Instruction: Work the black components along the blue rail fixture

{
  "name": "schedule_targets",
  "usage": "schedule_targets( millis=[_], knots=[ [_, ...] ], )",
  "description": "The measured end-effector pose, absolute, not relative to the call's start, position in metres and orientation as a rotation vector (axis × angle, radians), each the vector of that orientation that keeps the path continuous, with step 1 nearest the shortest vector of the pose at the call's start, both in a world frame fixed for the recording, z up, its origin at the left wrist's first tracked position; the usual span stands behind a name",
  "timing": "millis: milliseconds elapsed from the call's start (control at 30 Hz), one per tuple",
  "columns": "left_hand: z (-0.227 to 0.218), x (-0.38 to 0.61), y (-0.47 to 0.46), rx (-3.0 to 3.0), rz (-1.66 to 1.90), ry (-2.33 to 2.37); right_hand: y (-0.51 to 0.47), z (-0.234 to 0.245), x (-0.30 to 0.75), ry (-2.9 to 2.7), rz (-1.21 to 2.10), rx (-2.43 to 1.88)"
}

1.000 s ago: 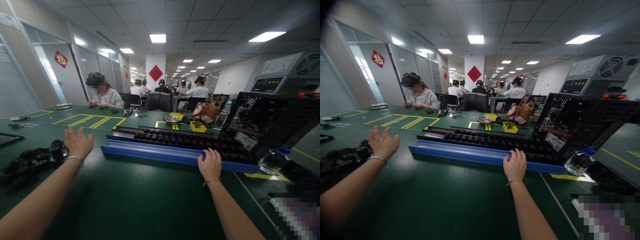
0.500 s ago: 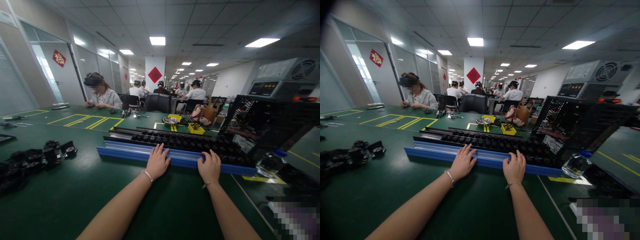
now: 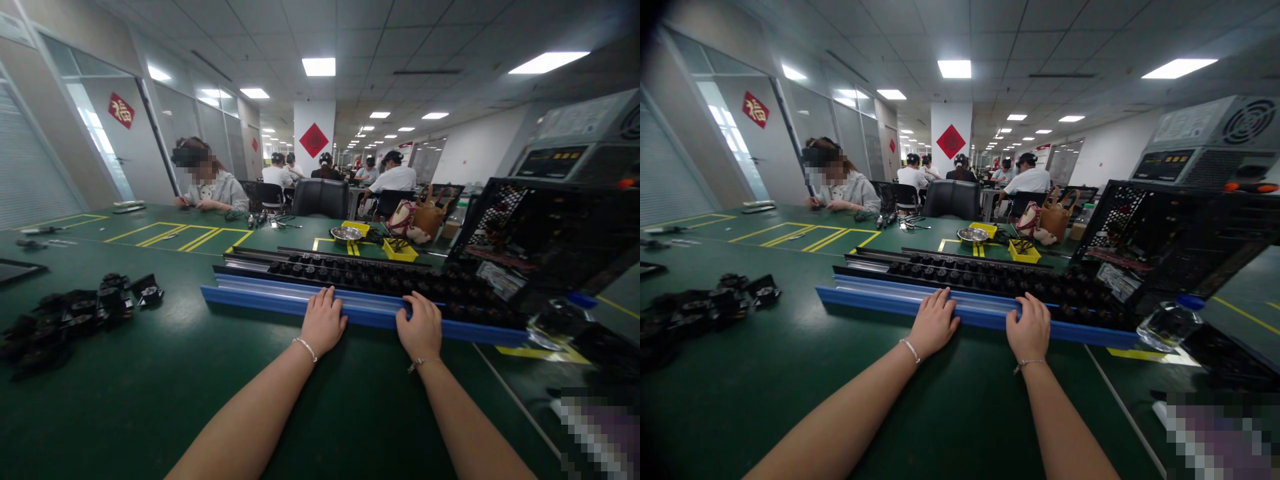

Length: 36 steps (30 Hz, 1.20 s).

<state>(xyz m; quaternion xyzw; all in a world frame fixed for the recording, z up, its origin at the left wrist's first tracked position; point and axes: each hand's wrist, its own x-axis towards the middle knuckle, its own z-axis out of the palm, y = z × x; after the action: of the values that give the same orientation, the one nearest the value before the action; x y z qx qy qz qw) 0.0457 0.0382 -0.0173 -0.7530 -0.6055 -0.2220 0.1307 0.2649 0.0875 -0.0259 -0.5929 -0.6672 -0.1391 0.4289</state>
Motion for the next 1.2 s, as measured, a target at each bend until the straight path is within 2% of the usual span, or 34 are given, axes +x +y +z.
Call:
schedule_targets(
  millis=[933,1200],
  knots=[
    [-0.016,0.044,0.037,-2.194,-0.637,-1.764,0.091,-0.026,0.274,-1.65,-0.221,-1.387],
    [-0.015,0.045,0.036,-2.211,-0.644,-1.774,0.082,-0.021,0.267,-1.506,-0.257,-1.637]
  ],
)
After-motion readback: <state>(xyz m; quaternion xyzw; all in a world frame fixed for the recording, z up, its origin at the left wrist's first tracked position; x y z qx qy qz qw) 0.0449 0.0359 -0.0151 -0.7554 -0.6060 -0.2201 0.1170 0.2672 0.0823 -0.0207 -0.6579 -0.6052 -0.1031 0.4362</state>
